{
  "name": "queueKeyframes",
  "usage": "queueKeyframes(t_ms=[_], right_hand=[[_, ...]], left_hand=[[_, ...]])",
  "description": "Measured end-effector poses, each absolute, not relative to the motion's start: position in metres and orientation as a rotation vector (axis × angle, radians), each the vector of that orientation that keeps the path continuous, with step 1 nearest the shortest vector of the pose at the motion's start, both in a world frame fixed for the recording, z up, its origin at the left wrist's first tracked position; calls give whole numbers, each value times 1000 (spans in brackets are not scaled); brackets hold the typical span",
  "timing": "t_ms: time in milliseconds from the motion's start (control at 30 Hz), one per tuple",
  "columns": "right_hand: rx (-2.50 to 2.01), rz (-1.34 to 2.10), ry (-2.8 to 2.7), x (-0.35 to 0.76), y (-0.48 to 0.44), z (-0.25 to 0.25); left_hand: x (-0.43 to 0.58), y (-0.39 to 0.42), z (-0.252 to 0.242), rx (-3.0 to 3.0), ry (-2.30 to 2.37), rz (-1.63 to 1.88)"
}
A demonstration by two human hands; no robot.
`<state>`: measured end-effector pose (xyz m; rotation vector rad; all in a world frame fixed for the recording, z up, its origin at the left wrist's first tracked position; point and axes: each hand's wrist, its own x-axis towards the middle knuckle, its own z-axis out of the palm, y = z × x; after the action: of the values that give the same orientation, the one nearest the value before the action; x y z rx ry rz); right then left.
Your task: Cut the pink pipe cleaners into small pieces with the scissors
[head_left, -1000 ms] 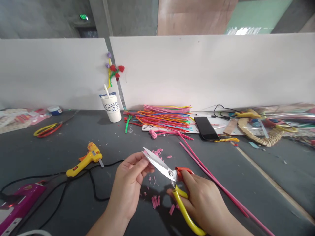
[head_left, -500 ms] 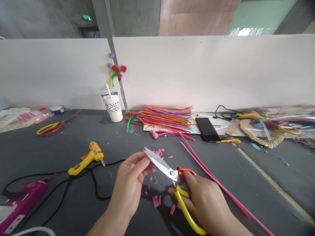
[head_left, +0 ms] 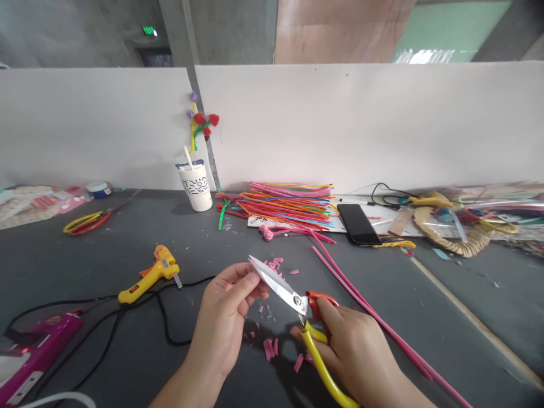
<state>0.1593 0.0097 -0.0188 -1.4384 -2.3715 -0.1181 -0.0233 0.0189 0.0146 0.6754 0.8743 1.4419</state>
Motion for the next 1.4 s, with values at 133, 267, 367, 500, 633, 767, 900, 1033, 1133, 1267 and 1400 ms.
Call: queueKeyframes(t_ms=[133, 267, 367, 500, 633, 767, 900, 1033, 1133, 1267, 1400], right_hand=[[-1449, -119, -2358, 159, 10, -20], [-1489, -83, -2342, 161, 11, -21], [-1537, 131, -2262, 160, 12, -17], [-1515, 831, -1957, 155, 12, -5], [-1389, 1253, -1614, 152, 13, 8], [-1414, 1416, -1472, 153, 13, 15], [-1335, 1473, -1475, 153, 11, 14], [-1306, 1441, -1451, 151, 10, 9], [-1322, 1390, -1480, 149, 10, 7], [-1395, 1195, -1651, 153, 11, 6], [-1465, 806, -1966, 159, 11, 7]], left_hand=[[-24, 19, 15, 680, 897, 1449], [-25, 20, 16, 672, 918, 1459], [-24, 20, 17, 691, 930, 1420], [-17, 17, 17, 712, 934, 1227], [-7, 12, 11, 687, 835, 957], [0, 6, 2, 698, 751, 769], [2, 4, 2, 740, 763, 739], [5, 5, 9, 838, 882, 814], [9, 6, 10, 901, 965, 843], [7, 7, 7, 954, 1018, 890], [-7, 13, 12, 842, 1081, 1110]])
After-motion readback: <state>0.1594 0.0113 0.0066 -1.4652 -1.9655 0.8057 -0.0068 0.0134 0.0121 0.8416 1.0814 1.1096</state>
